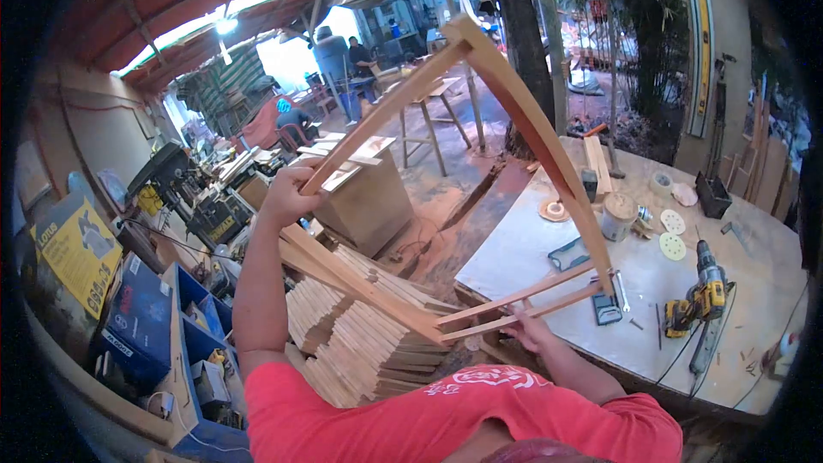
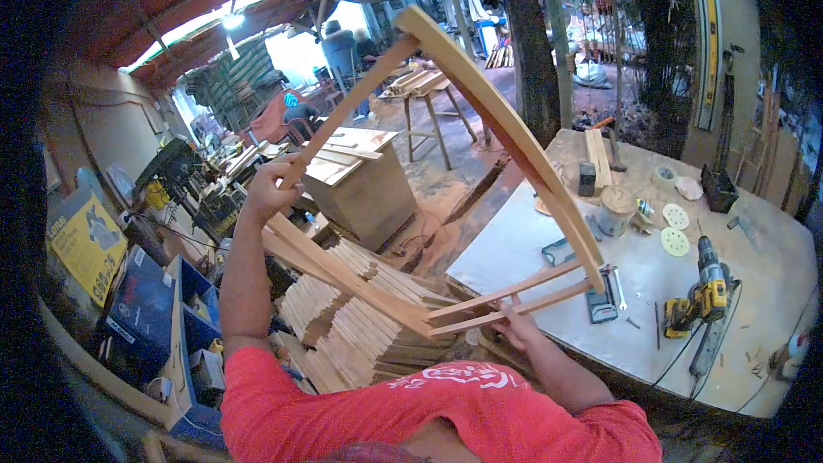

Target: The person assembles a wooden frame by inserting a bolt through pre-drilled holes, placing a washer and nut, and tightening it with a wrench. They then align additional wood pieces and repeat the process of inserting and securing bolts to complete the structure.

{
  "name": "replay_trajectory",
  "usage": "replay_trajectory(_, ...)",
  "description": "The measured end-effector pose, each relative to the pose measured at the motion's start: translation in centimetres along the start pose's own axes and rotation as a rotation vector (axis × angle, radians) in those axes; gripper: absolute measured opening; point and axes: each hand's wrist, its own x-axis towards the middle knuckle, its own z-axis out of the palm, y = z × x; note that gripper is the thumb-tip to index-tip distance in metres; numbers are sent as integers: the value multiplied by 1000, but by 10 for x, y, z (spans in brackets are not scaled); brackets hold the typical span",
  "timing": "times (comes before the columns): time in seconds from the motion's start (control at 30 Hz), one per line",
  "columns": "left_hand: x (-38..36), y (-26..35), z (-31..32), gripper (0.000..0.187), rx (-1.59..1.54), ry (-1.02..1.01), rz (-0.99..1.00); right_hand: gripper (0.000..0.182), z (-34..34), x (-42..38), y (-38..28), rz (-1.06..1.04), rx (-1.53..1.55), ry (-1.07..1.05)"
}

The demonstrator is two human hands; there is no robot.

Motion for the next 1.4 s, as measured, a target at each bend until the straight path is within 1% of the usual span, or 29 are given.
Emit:
replay_trajectory(0.07, 4, 12, -1, 24, 107, -47, 119, 64, 0, 2, 6, 72, 57, -17)
replay_trajectory(0.1, 7, 16, 1, 24, 153, -55, 138, 57, -5, 6, 14, 78, 28, -3)
replay_trajectory(0.13, 10, 19, 2, 24, 137, -52, 148, 57, -9, 11, 19, 67, 22, 12)
replay_trajectory(0.2, 14, 26, 5, 24, 141, -121, 142, 54, -21, 23, 29, 239, 82, -112)
replay_trajectory(0.23, 16, 36, 8, 24, 149, -119, 157, 54, -20, 26, 31, 263, 40, -87)
replay_trajectory(0.27, 17, 41, 10, 24, 134, -122, 165, 54, -17, 26, 31, 256, 40, -70)
replay_trajectory(0.33, 20, 46, 14, 25, 206, -135, 194, 52, -12, 25, 33, 285, 62, -13)
replay_trajectory(0.47, 35, 38, 20, 27, 222, -154, 263, 49, -5, 25, 35, 262, 51, -4)
replay_trajectory(0.5, 38, 36, 22, 27, 242, -124, 299, 56, -2, 23, 33, 272, 42, -4)
replay_trajectory(0.6, 54, 51, 19, 25, 201, -172, 310, 58, 3, 27, 32, 294, 20, 53)
replay_trajectory(0.67, 70, 60, 15, 23, 178, -210, 335, 64, 1, 39, 39, 207, -15, -40)
replay_trajectory(0.73, 89, 56, 10, 22, 220, -181, 389, 69, 14, 37, 26, 309, -29, -22)
replay_trajectory(0.8, 99, 73, 8, 21, 161, -139, 392, 73, 25, 26, 12, 357, -110, -71)
replay_trajectory(0.83, 109, 74, 6, 19, 137, -158, 439, 76, 28, 17, 5, 385, -187, -112)
replay_trajectory(0.87, 119, 76, 5, 19, 234, -156, 477, 76, 34, 1, -5, 383, -171, -103)
replay_trajectory(0.93, 131, 89, 5, 19, 300, -178, 481, 77, 58, -42, -37, 277, -523, -322)
replay_trajectory(0.97, 139, 91, 7, 19, 300, -184, 485, 69, 73, -73, -59, 223, -548, -397)
replay_trajectory(1.03, 159, 95, 11, 19, 256, -254, 557, 68, 77, -116, -94, 134, -541, -561)
replay_trajectory(1.07, 169, 98, 16, 19, 253, -264, 559, 66, 72, -138, -115, 83, -514, -597)
replay_trajectory(1.1, 178, 103, 20, 20, 303, -236, 663, 65, 65, -162, -139, 33, -487, -633)
replay_trajectory(1.13, 185, 107, 25, 21, 353, -209, 764, 62, 58, -189, -166, -94, -473, -615)
replay_trajectory(1.17, 190, 115, 32, 21, 314, -217, 760, 58, 45, -211, -187, -262, -435, -553)
replay_trajectory(1.2, 197, 121, 38, 21, 312, -233, 756, 60, 12, -218, -202, -462, -516, -399)
replay_trajectory(1.23, 205, 126, 45, 19, 364, -200, 827, 59, -4, -221, -217, -651, -353, -292)
replay_trajectory(1.27, 214, 129, 52, 19, 414, -165, 896, 60, -16, -216, -237, -792, -253, -218)
replay_trajectory(1.3, 231, 128, 55, 25, 450, -173, 952, 60, -6, -214, -249, -893, -258, 9)
replay_trajectory(1.33, 221, 144, 62, 25, 450, -189, 941, 61, 12, -211, -258, -983, -263, 238)
replay_trajectory(1.37, 207, 174, 74, 22, 486, -122, 967, 61, 20, -205, -267, -966, -257, 235)
replay_trajectory(1.4, 196, 196, 84, 20, 527, -51, 990, 65, 28, -197, -275, -1007, -215, 151)
